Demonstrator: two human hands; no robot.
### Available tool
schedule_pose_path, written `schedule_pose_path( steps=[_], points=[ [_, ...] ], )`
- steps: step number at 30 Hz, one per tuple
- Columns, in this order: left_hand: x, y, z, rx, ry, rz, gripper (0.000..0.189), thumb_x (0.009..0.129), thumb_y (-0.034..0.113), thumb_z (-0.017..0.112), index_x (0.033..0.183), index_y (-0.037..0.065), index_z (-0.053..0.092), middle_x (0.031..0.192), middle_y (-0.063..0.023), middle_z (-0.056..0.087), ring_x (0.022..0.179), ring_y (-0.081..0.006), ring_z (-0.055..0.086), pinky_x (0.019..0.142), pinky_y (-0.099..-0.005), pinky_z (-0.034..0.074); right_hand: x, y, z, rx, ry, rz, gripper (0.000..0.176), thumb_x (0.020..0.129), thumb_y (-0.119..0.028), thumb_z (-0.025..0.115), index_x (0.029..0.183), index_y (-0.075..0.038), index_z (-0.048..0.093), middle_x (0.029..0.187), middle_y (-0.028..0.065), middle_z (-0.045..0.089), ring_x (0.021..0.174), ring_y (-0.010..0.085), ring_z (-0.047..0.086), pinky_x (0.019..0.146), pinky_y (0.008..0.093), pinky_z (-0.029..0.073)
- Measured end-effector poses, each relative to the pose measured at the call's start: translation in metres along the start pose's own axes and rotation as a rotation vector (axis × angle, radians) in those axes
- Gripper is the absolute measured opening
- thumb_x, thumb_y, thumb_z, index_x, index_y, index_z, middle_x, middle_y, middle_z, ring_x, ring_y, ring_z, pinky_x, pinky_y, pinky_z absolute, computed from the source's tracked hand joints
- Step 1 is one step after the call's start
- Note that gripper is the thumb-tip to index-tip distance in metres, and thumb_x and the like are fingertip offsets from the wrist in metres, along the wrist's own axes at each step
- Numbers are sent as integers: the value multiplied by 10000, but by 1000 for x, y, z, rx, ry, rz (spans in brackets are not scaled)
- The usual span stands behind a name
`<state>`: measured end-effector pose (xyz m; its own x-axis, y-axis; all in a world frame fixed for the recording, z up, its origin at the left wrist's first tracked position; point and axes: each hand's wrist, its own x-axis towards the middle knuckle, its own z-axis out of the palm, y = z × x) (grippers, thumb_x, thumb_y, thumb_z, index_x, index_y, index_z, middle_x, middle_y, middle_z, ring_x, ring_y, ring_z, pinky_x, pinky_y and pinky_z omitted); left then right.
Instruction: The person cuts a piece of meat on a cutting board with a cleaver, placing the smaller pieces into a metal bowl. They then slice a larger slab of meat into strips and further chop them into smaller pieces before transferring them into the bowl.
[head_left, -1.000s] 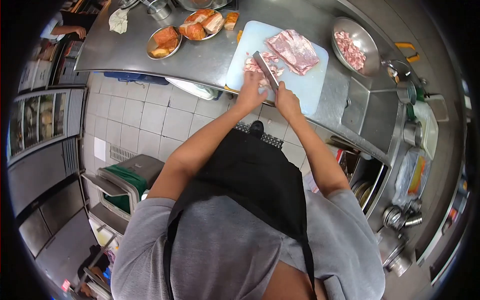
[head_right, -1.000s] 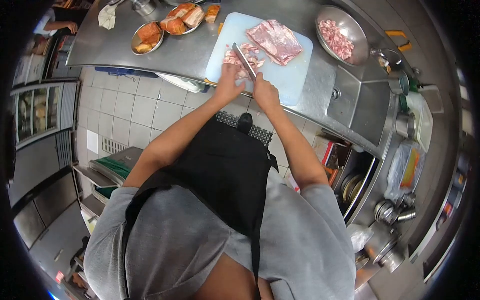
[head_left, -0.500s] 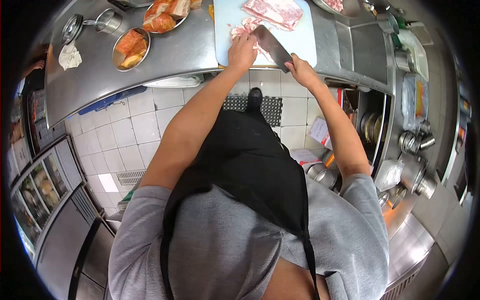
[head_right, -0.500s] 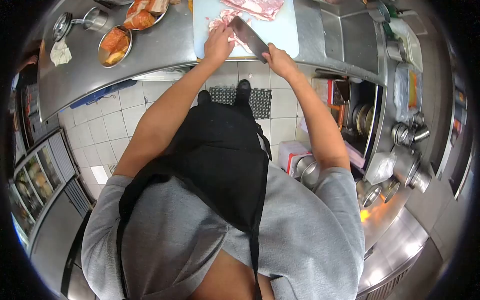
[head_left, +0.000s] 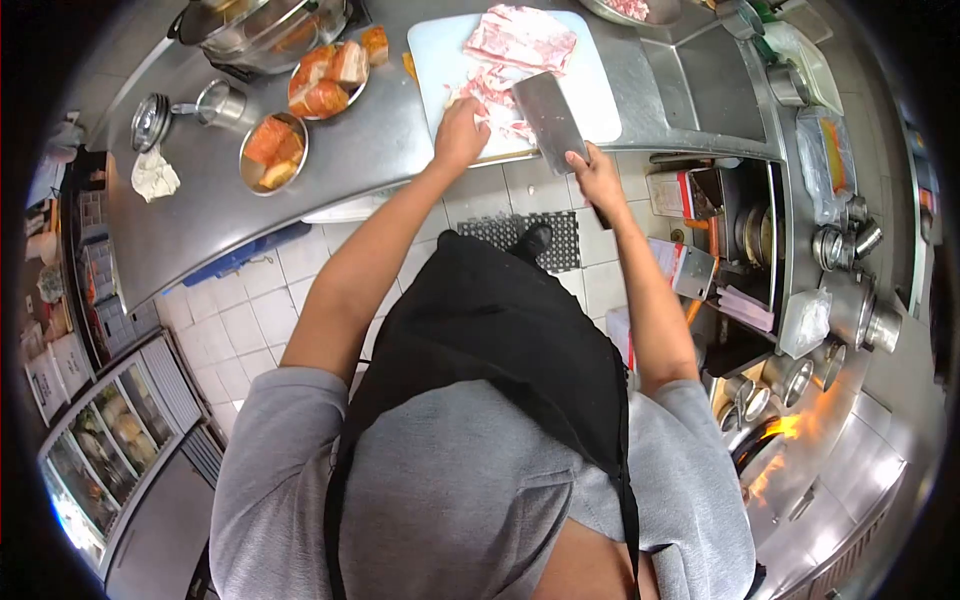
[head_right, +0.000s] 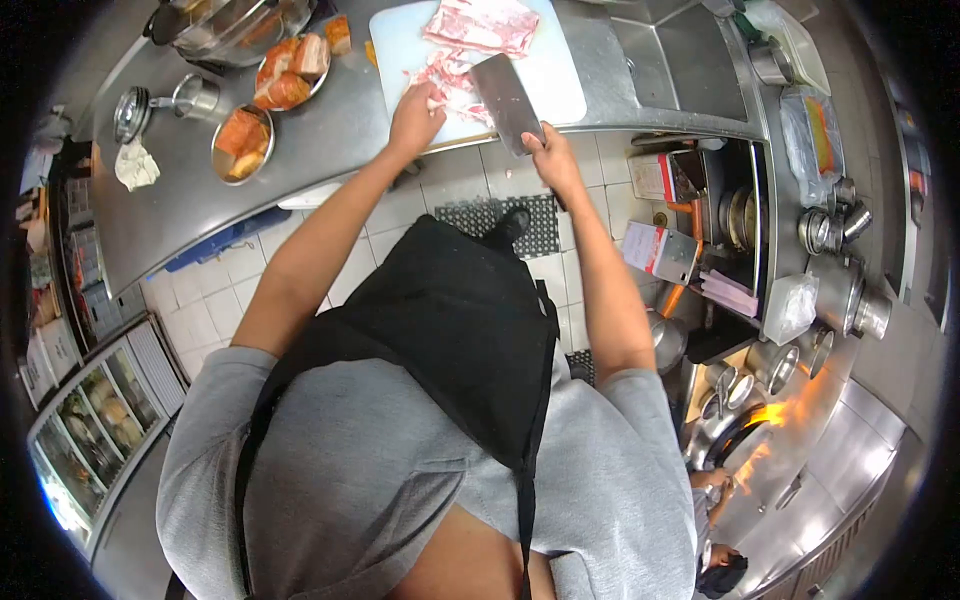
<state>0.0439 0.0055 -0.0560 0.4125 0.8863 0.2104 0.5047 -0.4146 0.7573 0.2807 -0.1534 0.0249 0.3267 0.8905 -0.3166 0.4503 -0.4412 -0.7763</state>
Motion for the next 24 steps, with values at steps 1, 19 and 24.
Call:
schedule_pose_path(
  steps=[1,19,24],
  points=[
    [-4,13,-5,24,49,10,322,792,159,744,1091,81,651,1144,-169,605,1134,-390,570,994,-470,474,-4,-7,13,97,93,40,326,1024,-294,636,1185,-12,610,729,109,640,530,221,606,487,382,497],
    [-16,43,54,298,85,131,536,822,238,718,1280,29,535,1496,-269,388,1395,-472,314,1127,-650,203,-145,89,40,711,859,599,189,1003,-82,612,1144,-37,495,721,36,554,535,115,518,448,305,429],
    [-51,99,74,296,-98,353,424,825,167,727,1202,33,585,1396,-257,468,1332,-449,391,1093,-595,278,-146,213,38,1139,820,719,141,1003,-69,604,1090,-75,493,702,12,510,517,116,493,434,303,459]
  ],
)
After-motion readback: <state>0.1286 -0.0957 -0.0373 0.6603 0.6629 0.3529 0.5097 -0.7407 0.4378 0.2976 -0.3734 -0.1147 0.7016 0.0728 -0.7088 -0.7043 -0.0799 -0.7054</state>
